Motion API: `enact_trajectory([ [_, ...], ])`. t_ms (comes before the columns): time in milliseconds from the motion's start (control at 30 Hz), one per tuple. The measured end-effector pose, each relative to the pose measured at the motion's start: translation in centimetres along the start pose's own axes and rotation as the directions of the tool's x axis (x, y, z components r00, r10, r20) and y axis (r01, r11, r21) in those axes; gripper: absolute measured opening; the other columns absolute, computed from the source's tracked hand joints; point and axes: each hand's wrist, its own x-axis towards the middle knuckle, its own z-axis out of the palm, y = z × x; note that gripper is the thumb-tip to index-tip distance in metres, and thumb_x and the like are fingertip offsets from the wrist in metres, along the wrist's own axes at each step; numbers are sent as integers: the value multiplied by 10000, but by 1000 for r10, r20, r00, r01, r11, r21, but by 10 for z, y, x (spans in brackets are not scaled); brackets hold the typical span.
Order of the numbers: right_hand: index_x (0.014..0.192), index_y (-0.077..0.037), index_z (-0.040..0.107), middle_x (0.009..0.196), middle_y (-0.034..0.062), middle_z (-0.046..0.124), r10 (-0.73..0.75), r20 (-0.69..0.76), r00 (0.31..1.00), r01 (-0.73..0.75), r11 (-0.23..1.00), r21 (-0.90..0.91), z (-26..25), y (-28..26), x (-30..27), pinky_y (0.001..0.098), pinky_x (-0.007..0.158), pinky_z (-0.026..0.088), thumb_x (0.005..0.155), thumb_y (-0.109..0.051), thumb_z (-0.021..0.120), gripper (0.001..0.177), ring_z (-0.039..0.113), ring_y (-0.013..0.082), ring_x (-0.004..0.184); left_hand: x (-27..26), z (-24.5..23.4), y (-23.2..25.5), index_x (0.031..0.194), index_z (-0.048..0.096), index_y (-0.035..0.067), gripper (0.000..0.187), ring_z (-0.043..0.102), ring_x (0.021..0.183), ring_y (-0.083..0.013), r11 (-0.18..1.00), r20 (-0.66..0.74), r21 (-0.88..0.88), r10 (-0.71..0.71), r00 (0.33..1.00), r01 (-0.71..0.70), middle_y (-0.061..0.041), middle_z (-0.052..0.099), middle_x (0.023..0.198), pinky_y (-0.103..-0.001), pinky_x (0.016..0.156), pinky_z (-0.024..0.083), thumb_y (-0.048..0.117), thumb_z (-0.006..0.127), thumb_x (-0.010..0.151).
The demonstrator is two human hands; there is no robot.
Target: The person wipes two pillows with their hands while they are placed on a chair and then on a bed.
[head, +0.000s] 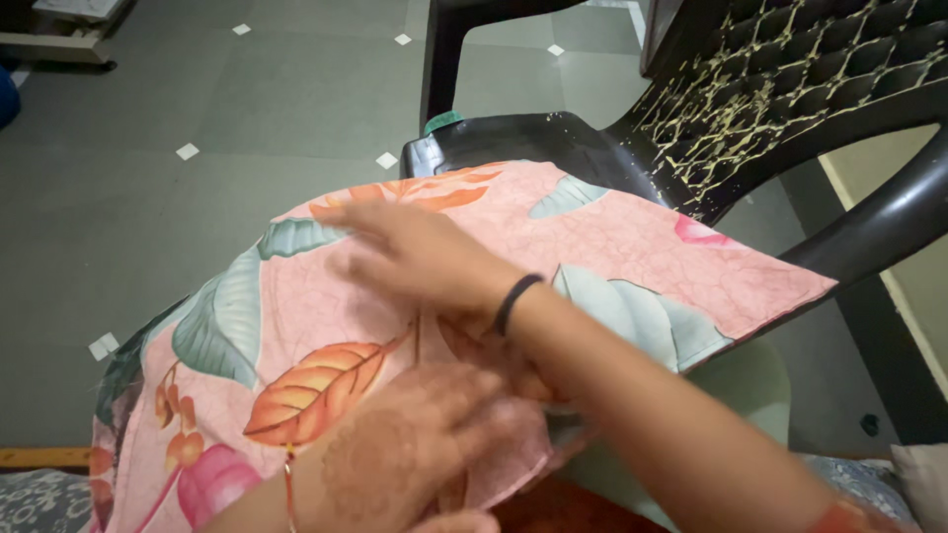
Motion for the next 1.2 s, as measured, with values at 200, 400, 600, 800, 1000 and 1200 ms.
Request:
enact_trajectory([
  [200, 1499, -211, 529, 1599, 158, 416, -154, 32, 988, 156, 932, -326, 32, 1, -32, 636, 1136, 262, 897, -470, 635, 665, 357, 377, 1476, -12, -3, -7, 1159, 727, 105, 274, 731, 1135, -238, 903, 49, -329, -277, 960, 277, -62, 757, 1169, -369, 1000, 574, 291, 705, 960],
  [400, 1365, -220, 632, 1531, 80, 567, -141, 71, 987, 151, 976, -155, 30, -2, -45, 569, 1258, 256, 869, -544, 630, 593, 456, 316, 1486, 5, -32, -89, 1391, 607, 61, 560, 541, 1335, -358, 938, 12, 24, -346, 938, 346, -176, 612, 1413, -464, 1128, 378, 376, 642, 930],
  [600, 1422, -225, 628, 1410, 134, 598, -88, 127, 988, 119, 957, -264, 29, -9, -40, 616, 1257, 219, 949, -606, 526, 616, 464, 342, 1420, -7, -34, -160, 1474, 535, 125, 644, 413, 1462, -292, 839, 217, -59, -518, 827, 541, -127, 497, 1556, -409, 1189, 284, 463, 577, 927],
  [800, 1459, -244, 589, 1503, 118, 556, -141, 51, 989, 150, 957, -247, 30, -12, -39, 640, 1171, 275, 971, -597, 474, 613, 430, 355, 1476, -27, -25, -211, 1508, 496, 156, 690, 315, 1534, -231, 684, 178, -169, -687, 704, 710, -75, 420, 1623, -368, 1217, 231, 555, 483, 946],
  [1000, 1471, -272, 578, 1578, 127, 502, -161, 30, 986, 163, 945, -282, 33, -9, -41, 623, 1192, 281, 976, -615, 483, 610, 401, 378, 1497, -67, -25, -248, 1540, 400, 158, 790, 288, 1541, -229, 464, 180, -239, -842, 508, 853, -64, 367, 1642, -368, 1222, 212, 675, 403, 942],
  [1200, 1471, -280, 579, 1586, 121, 503, -156, 16, 988, 155, 950, -272, 34, -10, -42, 620, 1192, 287, 967, -625, 491, 617, 413, 372, 1498, -65, -49, -259, 1408, 658, 127, 826, 496, 1432, -367, 46, 27, 532, -999, 37, 846, -182, 574, 1499, -469, 1207, 356, 761, 321, 997],
])
